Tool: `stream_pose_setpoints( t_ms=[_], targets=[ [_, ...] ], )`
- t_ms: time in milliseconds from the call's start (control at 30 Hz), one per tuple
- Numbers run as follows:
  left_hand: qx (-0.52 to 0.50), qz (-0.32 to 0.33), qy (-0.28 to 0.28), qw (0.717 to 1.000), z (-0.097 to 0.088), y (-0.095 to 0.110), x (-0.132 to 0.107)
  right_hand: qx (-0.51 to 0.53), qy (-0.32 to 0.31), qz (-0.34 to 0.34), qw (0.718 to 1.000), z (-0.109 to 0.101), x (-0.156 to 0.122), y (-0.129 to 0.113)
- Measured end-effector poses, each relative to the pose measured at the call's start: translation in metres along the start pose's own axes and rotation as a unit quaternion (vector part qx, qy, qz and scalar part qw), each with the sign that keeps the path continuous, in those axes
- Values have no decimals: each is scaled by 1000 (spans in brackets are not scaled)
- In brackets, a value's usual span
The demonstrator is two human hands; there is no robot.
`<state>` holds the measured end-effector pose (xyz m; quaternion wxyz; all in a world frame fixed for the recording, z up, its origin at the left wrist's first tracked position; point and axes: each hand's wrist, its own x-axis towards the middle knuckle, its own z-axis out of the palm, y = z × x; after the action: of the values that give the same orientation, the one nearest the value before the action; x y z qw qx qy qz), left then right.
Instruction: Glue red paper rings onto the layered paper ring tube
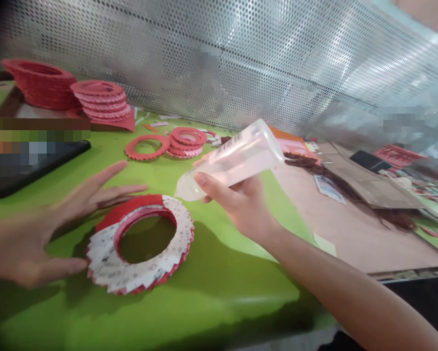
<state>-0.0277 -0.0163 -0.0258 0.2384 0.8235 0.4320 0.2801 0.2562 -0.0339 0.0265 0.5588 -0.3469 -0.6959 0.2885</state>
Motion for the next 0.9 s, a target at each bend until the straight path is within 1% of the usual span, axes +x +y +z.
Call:
stream_pose_setpoints(
  t_ms=[67,100,167,233,300,333,433,533,700,800,900],
  targets=[
    [-45,30,-95,994,-2,-3,8,-9,1,-6,1000,-1,1,0],
    [-59,34,-116,991,0,-3,9,-14,2,-8,1000,-1,2,-1],
    [-72,16,-99,992,6,2,9,-19,1,-7,1000,0,3,-3],
    [-79,-23,-69,994,14,8,4,-16,-1,-1,1000,3,4,-5],
    [-70,-68,-36,995,21,13,-2,-4,-9,6,1000,8,7,-6],
    [-61,-80,-26,995,24,14,-5,4,-17,9,1000,11,9,-5],
    [-43,-76,-2,996,28,15,-11,31,-41,16,999,21,16,1],
    [-57,-76,7,995,30,15,-11,47,-61,35,996,30,22,11],
    [-61,-127,-10,990,30,20,-8,37,-97,63,993,35,23,18],
    [-43,-106,-9,993,30,17,-10,19,-103,64,992,36,21,17],
    [-30,-89,-19,995,30,14,-14,8,-91,64,994,34,20,16]
  ],
)
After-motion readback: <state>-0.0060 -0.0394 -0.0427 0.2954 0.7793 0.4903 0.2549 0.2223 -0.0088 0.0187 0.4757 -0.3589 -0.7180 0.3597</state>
